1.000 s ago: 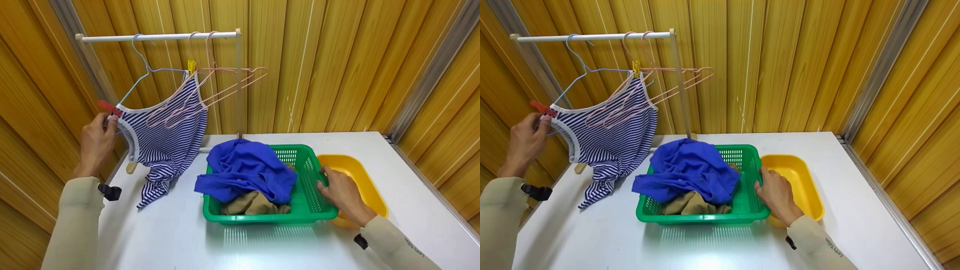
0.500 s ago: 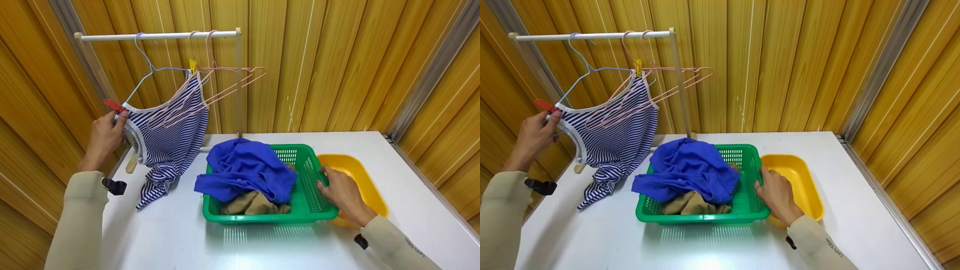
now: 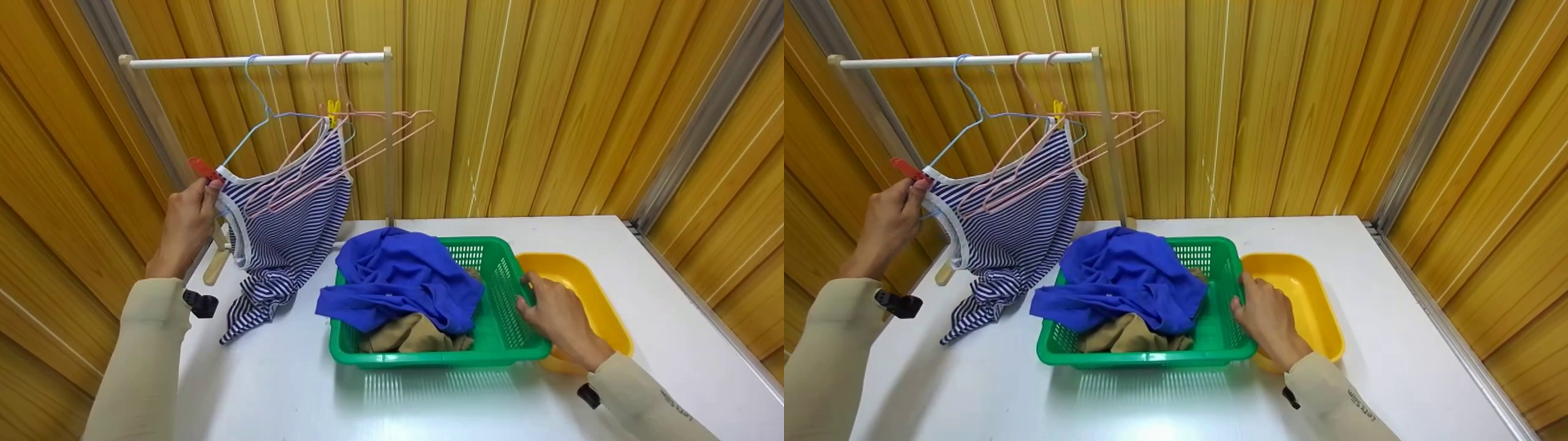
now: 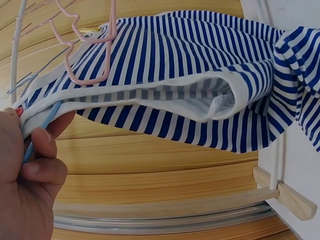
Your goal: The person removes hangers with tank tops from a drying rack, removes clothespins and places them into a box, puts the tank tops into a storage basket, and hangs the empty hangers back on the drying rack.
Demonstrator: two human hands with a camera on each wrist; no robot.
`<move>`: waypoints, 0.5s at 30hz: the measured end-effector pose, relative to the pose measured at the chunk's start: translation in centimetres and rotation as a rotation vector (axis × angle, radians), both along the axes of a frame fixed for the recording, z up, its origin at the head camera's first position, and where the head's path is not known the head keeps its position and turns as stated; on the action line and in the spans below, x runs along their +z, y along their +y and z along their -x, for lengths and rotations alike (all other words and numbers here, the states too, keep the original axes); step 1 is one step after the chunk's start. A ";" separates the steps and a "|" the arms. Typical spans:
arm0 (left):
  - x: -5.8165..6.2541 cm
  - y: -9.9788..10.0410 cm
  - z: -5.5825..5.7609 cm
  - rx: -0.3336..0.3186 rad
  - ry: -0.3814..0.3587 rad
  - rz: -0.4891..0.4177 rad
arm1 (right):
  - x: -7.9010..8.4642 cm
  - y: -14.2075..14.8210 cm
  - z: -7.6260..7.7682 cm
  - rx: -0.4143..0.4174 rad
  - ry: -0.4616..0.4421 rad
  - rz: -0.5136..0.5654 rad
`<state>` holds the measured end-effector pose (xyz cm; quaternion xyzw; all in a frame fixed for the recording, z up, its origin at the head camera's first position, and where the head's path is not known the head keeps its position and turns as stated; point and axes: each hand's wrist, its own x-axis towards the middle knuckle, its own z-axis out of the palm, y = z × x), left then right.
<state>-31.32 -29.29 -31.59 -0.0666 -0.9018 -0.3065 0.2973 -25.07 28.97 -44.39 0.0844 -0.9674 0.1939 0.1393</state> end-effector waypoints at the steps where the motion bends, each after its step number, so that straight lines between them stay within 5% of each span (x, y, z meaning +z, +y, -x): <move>1: 0.0 0.1 0.1 0.002 0.011 0.004 | 0.0 0.0 0.0 0.000 0.002 -0.001; 15: -1.0 0.4 0.6 0.036 0.080 -0.012 | 0.0 0.0 0.0 -0.016 -0.048 0.025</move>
